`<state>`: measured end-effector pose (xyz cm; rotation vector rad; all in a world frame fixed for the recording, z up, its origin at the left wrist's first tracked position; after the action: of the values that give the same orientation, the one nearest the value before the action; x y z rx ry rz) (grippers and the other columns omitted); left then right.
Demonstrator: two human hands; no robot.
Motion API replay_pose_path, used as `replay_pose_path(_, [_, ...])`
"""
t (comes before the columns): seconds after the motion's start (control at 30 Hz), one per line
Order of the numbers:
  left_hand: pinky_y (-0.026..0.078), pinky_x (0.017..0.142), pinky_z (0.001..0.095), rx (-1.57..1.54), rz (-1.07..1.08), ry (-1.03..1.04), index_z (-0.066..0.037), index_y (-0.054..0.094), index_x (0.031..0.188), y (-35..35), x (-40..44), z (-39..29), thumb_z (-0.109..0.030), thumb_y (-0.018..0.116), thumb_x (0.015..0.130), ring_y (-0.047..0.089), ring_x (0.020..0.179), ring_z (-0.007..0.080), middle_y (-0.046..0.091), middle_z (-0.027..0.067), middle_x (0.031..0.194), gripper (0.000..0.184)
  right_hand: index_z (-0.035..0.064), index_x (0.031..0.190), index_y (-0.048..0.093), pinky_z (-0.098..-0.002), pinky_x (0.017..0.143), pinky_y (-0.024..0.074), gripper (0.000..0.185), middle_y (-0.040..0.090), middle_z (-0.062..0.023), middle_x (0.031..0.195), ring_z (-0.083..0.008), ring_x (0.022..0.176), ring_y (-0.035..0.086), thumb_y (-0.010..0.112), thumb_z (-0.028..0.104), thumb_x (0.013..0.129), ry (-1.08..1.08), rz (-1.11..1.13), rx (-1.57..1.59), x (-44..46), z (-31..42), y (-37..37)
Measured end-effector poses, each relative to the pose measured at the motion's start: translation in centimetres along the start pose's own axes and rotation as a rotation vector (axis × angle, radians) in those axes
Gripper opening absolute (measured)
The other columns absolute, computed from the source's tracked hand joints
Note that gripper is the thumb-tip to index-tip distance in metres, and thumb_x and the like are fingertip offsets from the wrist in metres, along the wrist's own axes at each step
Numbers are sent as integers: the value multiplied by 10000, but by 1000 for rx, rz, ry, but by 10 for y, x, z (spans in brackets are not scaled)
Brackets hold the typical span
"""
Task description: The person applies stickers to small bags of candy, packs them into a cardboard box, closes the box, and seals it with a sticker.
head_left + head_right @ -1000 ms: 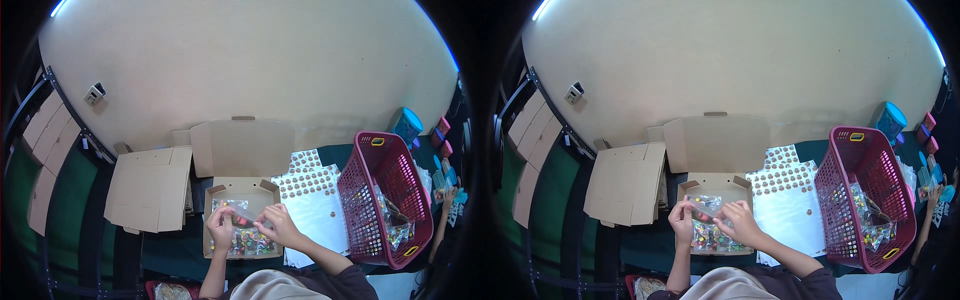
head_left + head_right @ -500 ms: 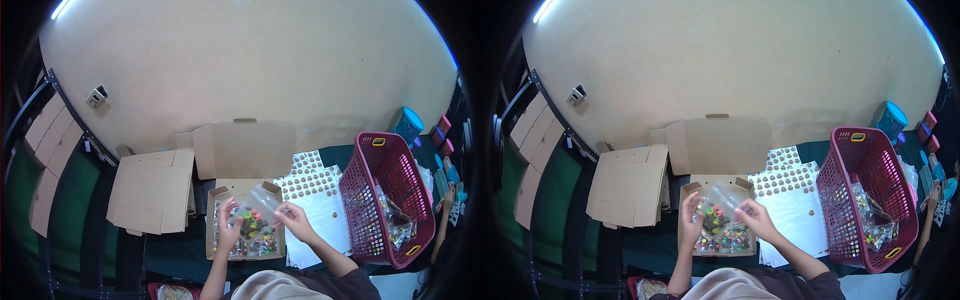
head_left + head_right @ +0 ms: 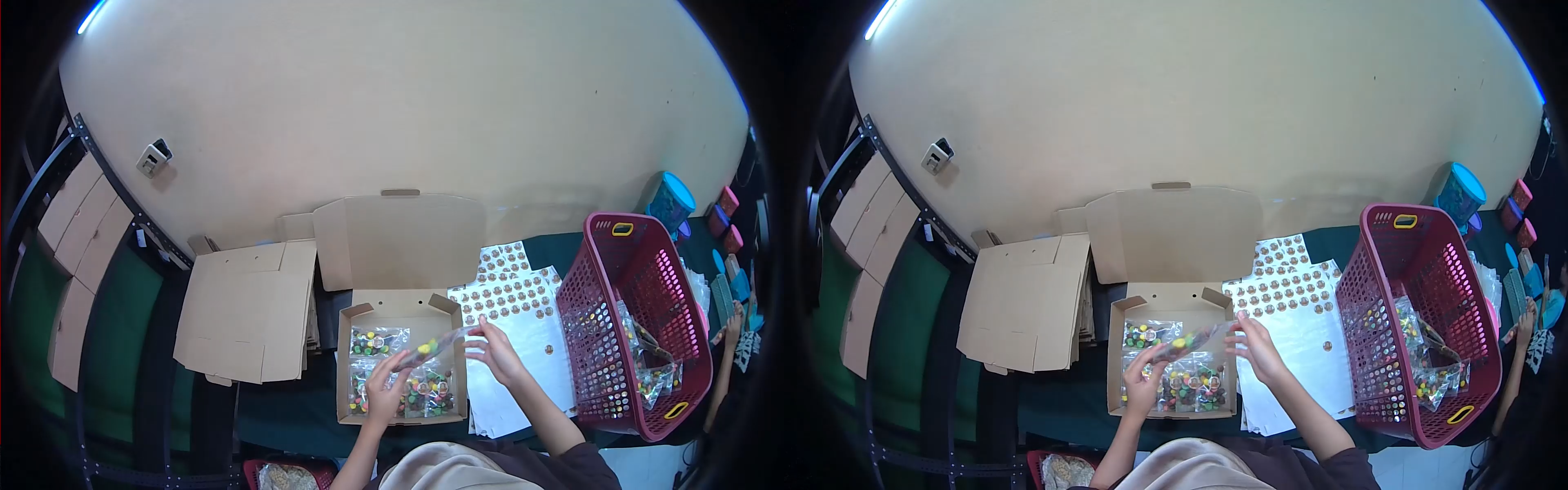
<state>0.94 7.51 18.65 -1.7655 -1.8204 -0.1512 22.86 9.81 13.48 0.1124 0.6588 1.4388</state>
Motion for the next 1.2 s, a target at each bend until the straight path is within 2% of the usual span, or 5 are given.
replay_pose_path(0.13, [429, 658, 238, -199, -61, -233, 38, 581, 995, -7, 2, 25, -103, 619, 784, 535, 739, 118, 595, 94, 835, 257, 48, 1049, 436, -274, 781, 407, 449, 479, -48, 979, -137, 907, 504, 488, 448, 852, -108, -45, -345, 15, -35, -18])
replay_pose_path(0.6, [355, 491, 235, -176, 25, -541, 38, 544, 917, 17, -22, 118, -230, 529, 860, 450, 561, 81, 526, 68, 648, 274, 10, 1109, 452, -306, 785, 480, 358, 576, -111, 1015, -169, 924, 572, 604, 80, 791, 50, 232, -183, 34, -76, 0])
replay_pose_path(0.77, [297, 960, 451, 351, 181, -313, -7, 328, 1279, 37, -30, 166, -265, 434, 882, 365, 1185, 359, 378, 245, 1266, 485, 26, 988, 505, -248, 683, 497, 229, 602, -64, 879, -117, 780, 586, 593, 29, 776, -118, -55, -264, 97, -82, -45])
replay_pose_path(1.0, [110, 966, 622, 628, 398, -368, -79, 261, 1331, 84, -63, 208, -270, 503, 832, 123, 1305, 335, 164, 122, 1417, 587, 3, 1049, 445, -357, 683, 478, 410, 600, -175, 827, -283, 739, 609, 646, 61, 697, -355, -216, -998, 149, -118, -45])
replay_pose_path(1.2, [96, 962, 627, 710, 481, -366, -134, 274, 1339, 95, -68, 212, -328, 501, 831, 106, 1306, 347, 188, 119, 1409, 589, 0, 1267, 215, -435, 948, 313, 746, 329, -335, 1185, -466, 1137, 311, 623, -24, 643, -421, -304, -1259, 120, -110, -21])
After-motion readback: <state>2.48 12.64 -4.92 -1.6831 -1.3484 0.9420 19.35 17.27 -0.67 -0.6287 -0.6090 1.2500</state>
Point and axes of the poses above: each hand's wrist, its own x-axis towards the middle knuckle, its own y-axis out of the palm, z = x × y, the point moved 10 cm from there along x, towards the middle knuckle
